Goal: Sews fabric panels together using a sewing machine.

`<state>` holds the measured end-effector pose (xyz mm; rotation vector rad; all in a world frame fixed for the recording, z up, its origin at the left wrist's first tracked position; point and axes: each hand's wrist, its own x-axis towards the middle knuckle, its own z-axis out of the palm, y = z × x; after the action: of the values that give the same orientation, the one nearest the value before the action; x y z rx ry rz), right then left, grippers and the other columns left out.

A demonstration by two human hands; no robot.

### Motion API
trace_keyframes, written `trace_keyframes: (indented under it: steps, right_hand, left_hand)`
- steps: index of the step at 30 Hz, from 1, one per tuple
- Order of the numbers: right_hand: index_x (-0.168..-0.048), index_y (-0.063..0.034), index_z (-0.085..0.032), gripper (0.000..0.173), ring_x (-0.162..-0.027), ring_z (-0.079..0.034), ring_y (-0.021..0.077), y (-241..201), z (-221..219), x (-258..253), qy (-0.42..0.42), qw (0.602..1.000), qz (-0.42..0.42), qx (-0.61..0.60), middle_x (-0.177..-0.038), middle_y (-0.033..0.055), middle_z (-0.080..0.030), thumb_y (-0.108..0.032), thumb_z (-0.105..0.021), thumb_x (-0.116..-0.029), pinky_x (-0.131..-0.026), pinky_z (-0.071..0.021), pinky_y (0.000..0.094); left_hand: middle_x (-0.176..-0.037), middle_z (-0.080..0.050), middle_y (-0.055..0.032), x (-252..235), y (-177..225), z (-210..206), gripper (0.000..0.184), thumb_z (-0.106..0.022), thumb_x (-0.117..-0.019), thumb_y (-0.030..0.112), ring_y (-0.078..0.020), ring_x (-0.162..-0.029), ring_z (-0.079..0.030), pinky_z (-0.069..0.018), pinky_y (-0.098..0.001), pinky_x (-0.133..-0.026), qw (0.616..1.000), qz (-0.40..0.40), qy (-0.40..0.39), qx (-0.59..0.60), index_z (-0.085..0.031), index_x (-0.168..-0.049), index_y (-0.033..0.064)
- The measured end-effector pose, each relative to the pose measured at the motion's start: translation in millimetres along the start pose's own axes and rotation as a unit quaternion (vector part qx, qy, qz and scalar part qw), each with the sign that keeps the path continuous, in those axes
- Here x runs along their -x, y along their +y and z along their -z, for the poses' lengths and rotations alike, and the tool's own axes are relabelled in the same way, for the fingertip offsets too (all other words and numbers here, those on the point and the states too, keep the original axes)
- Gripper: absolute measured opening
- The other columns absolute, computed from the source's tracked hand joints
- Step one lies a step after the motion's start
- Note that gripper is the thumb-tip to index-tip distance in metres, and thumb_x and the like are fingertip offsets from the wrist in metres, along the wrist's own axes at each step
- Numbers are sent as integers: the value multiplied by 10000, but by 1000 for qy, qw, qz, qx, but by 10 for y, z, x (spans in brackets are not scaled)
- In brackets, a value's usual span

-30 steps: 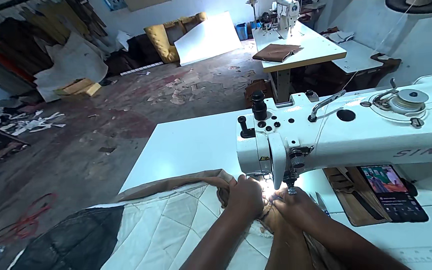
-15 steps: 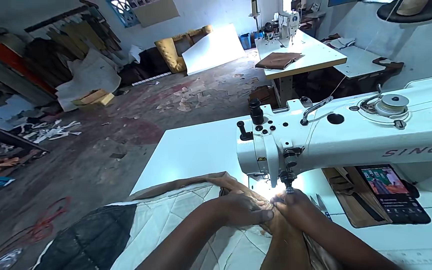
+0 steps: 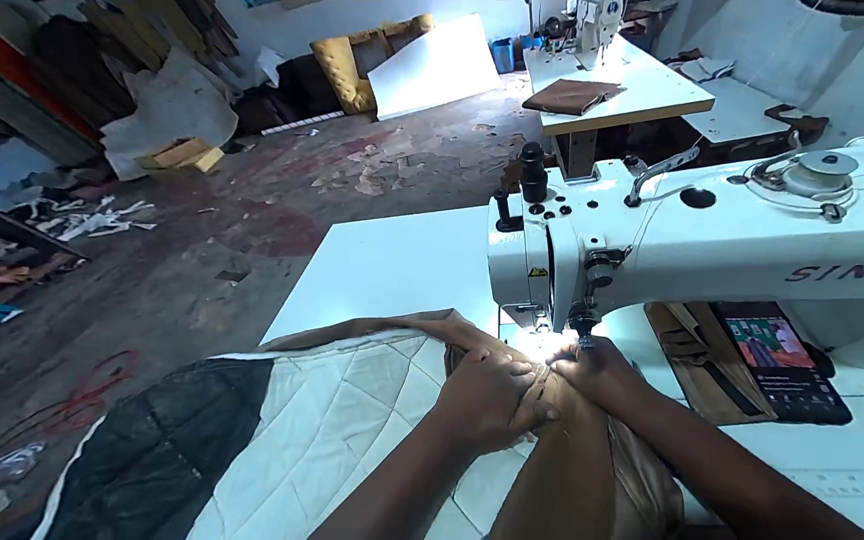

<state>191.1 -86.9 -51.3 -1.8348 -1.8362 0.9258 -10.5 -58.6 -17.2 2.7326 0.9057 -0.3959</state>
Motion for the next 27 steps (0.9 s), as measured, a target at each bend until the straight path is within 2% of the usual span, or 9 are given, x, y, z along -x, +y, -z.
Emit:
trace_keyframes:
  steps: [3,6,9,13,17,20,24,27]
  right_hand:
    - [-957,-29,-766,146,-956,-696,271,67,17,-75,24,999,41,8,-965,131,-735,-105,-641,-968,-869,-535,474]
    - [-915,-15,-759,120,-936,-692,274,78,82,-110,41,998,51,-15,-937,144,-733,-72,-660,-952,-864,-528,470]
    - [-892,15,-741,122,-931,-683,290,69,125,-148,43,998,39,-15,-913,167,-720,-71,-669,-939,-861,-509,468]
    - [-967,27,-735,163,-1014,-678,317,55,123,-222,38,999,-6,3,-1000,190,-716,-124,-676,-953,-916,-511,482]
    - [-1033,44,-713,205,-1033,-678,332,33,104,-259,69,997,-23,0,-1032,209,-708,-142,-690,-950,-915,-517,492]
    - [-1053,50,-706,211,-1036,-675,328,28,107,-240,85,996,-9,-10,-1037,210,-706,-135,-688,-953,-923,-513,480]
    - [-1077,55,-706,194,-1051,-673,332,33,93,-213,114,992,26,-36,-1056,219,-708,-86,-678,-947,-946,-509,483]
    - [-1062,60,-705,180,-1042,-671,327,12,105,-199,116,992,24,-40,-1044,219,-705,-73,-683,-943,-940,-508,480]
  left_hand:
    - [-1416,-645,-66,-49,99,-35,843,-144,-1027,694,-258,-1305,-601,-407,-544,-1068,999,15,36,-30,-684,-1337,125]
    - [-1412,-644,-67,-141,196,35,845,-163,-1023,707,-254,-1272,-611,-402,-539,-1043,998,50,5,-40,-684,-1328,115]
    - [-1329,-687,-87,-211,265,83,857,-190,-1012,728,-255,-1209,-644,-414,-532,-1016,996,76,-7,-46,-711,-1265,96]
    - [-1221,-723,-94,-261,273,110,853,-190,-1017,721,-260,-1108,-677,-431,-526,-960,995,86,0,-59,-729,-1194,83]
    - [-999,-739,-100,-313,245,114,844,-212,-1013,724,-272,-945,-700,-464,-521,-887,993,93,23,-67,-733,-962,63]
    - [-908,-730,-97,-326,225,87,849,-213,-1007,733,-270,-879,-703,-474,-513,-849,992,92,47,-72,-722,-879,65]
    - [-903,-726,-117,-344,234,117,852,-211,-1012,728,-296,-901,-706,-473,-536,-896,991,108,34,-69,-718,-897,53]
    - [-873,-720,-108,-346,226,110,837,-209,-1019,715,-286,-876,-704,-471,-524,-889,991,107,41,-73,-703,-857,60]
